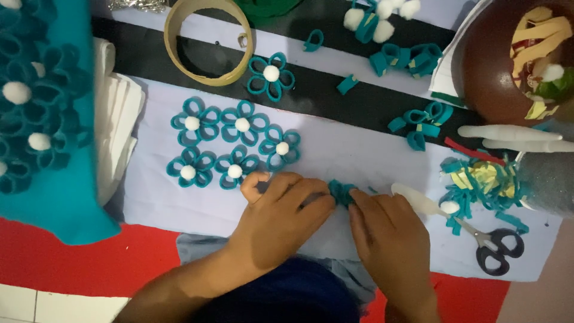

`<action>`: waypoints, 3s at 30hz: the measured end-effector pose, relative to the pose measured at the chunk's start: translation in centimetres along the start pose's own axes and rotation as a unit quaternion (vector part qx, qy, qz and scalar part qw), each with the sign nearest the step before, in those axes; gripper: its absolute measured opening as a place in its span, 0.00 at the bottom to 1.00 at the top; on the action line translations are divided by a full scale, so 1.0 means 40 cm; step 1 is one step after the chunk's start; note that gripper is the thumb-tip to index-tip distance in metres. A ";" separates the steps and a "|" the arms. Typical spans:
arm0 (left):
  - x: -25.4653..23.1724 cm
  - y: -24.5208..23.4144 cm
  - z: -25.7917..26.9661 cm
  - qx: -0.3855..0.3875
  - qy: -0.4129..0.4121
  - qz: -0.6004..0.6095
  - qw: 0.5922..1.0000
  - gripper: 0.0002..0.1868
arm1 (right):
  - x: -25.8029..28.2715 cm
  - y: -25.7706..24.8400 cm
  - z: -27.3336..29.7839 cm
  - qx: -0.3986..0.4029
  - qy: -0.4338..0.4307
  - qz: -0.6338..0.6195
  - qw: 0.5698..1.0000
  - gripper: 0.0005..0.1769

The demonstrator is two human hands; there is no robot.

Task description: Assembling decorative flowers from blue foam strips and white pom-poms using glue.

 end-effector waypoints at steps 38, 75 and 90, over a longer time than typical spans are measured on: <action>-0.010 0.011 -0.006 -0.019 -0.005 0.006 1.000 0.05 | 0.020 0.092 0.045 -0.112 0.111 -0.076 0.985 0.07; -0.021 -0.001 -0.050 0.055 0.031 -0.040 0.997 0.14 | 0.007 0.092 0.072 -0.145 0.092 -0.137 0.976 0.12; -0.022 0.010 -0.051 0.042 0.037 -0.047 0.997 0.13 | 0.016 0.061 0.066 -0.104 0.132 -0.155 0.973 0.10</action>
Point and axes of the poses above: each hand's wrist, its own z-axis away from the middle knuckle, its own y-axis out of the palm, x = y × z, the point moved 1 cm from there along -z, towards the middle knuckle, and after that the axes turned 1 degree about -z, right-handed, at the moved point
